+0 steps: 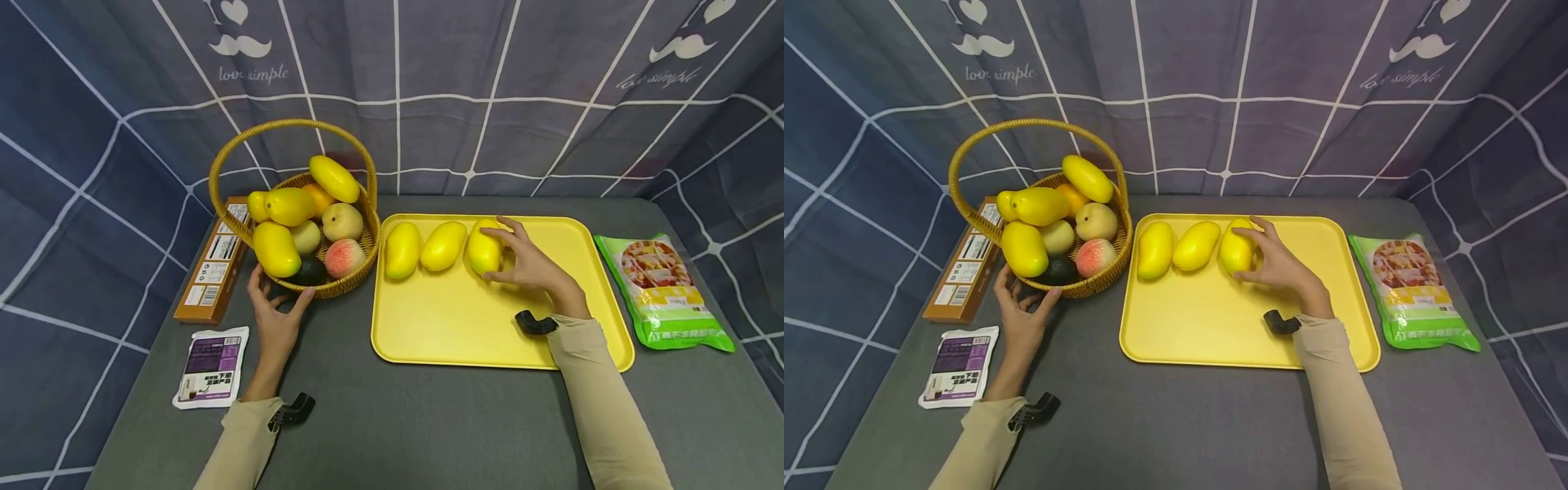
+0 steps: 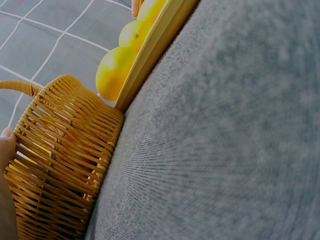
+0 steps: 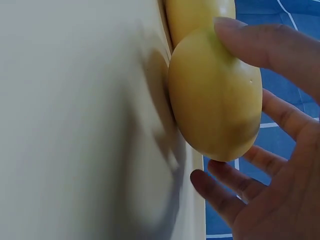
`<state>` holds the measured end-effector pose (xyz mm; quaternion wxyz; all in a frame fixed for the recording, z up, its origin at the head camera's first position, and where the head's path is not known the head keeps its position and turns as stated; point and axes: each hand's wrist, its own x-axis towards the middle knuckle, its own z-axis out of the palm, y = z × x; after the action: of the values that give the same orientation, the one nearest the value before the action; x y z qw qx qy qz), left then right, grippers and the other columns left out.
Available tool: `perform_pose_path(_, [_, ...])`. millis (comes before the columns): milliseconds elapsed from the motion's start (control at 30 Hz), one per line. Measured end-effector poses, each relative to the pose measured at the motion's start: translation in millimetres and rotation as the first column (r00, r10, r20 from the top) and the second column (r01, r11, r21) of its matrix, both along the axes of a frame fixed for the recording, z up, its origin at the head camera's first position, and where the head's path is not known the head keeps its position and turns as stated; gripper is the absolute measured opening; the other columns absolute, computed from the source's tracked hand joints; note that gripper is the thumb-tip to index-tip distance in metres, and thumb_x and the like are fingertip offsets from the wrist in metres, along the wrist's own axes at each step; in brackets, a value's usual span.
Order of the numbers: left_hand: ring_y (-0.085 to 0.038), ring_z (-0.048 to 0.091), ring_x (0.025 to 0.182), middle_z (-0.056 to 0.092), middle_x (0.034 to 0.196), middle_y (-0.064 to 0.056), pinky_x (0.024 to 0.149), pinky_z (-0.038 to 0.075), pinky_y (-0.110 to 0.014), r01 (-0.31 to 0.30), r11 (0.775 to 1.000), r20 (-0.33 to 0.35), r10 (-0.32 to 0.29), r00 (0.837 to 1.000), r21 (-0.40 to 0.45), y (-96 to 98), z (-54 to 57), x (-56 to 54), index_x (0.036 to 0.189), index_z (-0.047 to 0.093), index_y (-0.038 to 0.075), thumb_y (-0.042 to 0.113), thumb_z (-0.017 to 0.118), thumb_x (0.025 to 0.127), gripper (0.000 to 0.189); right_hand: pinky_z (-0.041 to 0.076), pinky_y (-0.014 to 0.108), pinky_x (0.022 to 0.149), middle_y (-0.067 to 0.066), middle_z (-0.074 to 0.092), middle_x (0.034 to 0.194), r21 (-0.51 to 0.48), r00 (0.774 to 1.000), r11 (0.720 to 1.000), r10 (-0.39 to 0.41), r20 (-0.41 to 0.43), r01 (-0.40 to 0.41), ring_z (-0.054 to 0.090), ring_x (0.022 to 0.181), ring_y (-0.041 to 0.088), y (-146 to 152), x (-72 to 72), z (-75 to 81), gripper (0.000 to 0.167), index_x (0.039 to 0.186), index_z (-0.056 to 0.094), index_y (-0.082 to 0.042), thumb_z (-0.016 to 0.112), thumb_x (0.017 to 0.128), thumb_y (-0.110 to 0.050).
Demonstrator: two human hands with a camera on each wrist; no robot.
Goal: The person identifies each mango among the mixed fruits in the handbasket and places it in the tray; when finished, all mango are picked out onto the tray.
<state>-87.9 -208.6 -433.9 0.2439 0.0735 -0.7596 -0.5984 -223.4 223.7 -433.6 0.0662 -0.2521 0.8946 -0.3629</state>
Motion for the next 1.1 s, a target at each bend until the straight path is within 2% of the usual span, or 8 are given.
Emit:
perform_pose_path(333, [-0.027, 0.033, 0.138, 0.021, 0.156, -0.015, 0.095, 0.039, -0.045, 0.006, 1.000, -0.002, -0.006, 1.000, 0.006, -0.9, -1.2, 1.5, 0.152, 0.018, 0.001, 0.001, 0.074, 0.083, 0.089, 0.039, 0.057, 0.105, 0.016, 0.014, 0.160, -0.028, 1.000, 0.999, 0.025, 0.002, -0.025, 0.030, 0.140, 0.042, -1.8, 2.0, 0.2, 0.085, 0.147, 0.042, -0.012, 0.086, 0.075, -0.017])
perform_pose_path(467, [-0.027, 0.034, 0.137, 0.021, 0.156, -0.015, 0.095, 0.039, -0.045, 0.004, 1.000, -0.002, -0.004, 1.000, 0.004, -1.1, -0.3, 1.4, 0.152, 0.019, 0.001, 0.002, 0.075, 0.083, 0.089, 0.038, 0.058, 0.106, 0.014, 0.015, 0.161, -0.021, 1.000, 1.000, 0.019, 0.005, -0.019, 0.028, 0.142, 0.040, -1.7, 1.0, -0.1, 0.084, 0.148, 0.042, -0.013, 0.086, 0.076, -0.018])
perform_pose_path(700, [-0.028, 0.037, 0.135, 0.026, 0.152, -0.014, 0.093, 0.042, -0.038, 0.012, 1.000, -0.019, -0.013, 1.000, -0.004, -3.0, 0.7, 0.2, 0.152, 0.021, 0.003, 0.002, 0.075, 0.082, 0.088, 0.032, 0.060, 0.109, 0.010, 0.011, 0.164, -0.013, 1.000, 1.000, 0.018, 0.019, -0.018, 0.021, 0.146, 0.039, -0.7, 0.3, 2.6, 0.084, 0.150, 0.040, -0.014, 0.083, 0.079, -0.020])
perform_pose_path(900, [-0.030, 0.036, 0.135, 0.026, 0.152, -0.018, 0.094, 0.040, -0.049, 0.023, 1.000, -0.033, -0.023, 0.999, 0.015, -3.6, 1.4, 0.0, 0.152, 0.019, 0.001, 0.001, 0.075, 0.082, 0.089, 0.021, 0.068, 0.110, 0.009, 0.011, 0.164, 0.023, 0.999, 1.000, -0.009, -0.043, 0.010, 0.014, 0.148, 0.039, -3.8, 3.5, 11.3, 0.084, 0.150, 0.041, -0.015, 0.084, 0.078, -0.023])
perform_pose_path(1100, [-0.032, 0.038, 0.133, 0.029, 0.150, -0.021, 0.094, 0.039, -0.053, 0.032, 0.999, -0.048, -0.031, 0.998, 0.020, -4.2, 1.9, -1.2, 0.151, 0.019, 0.000, 0.000, 0.075, 0.082, 0.089, 0.022, 0.071, 0.107, 0.011, 0.018, 0.162, -0.021, 0.992, 0.999, -0.049, -0.118, 0.047, 0.016, 0.146, 0.041, -17.2, 7.5, 22.6, 0.082, 0.149, 0.042, -0.020, 0.084, 0.078, -0.021])
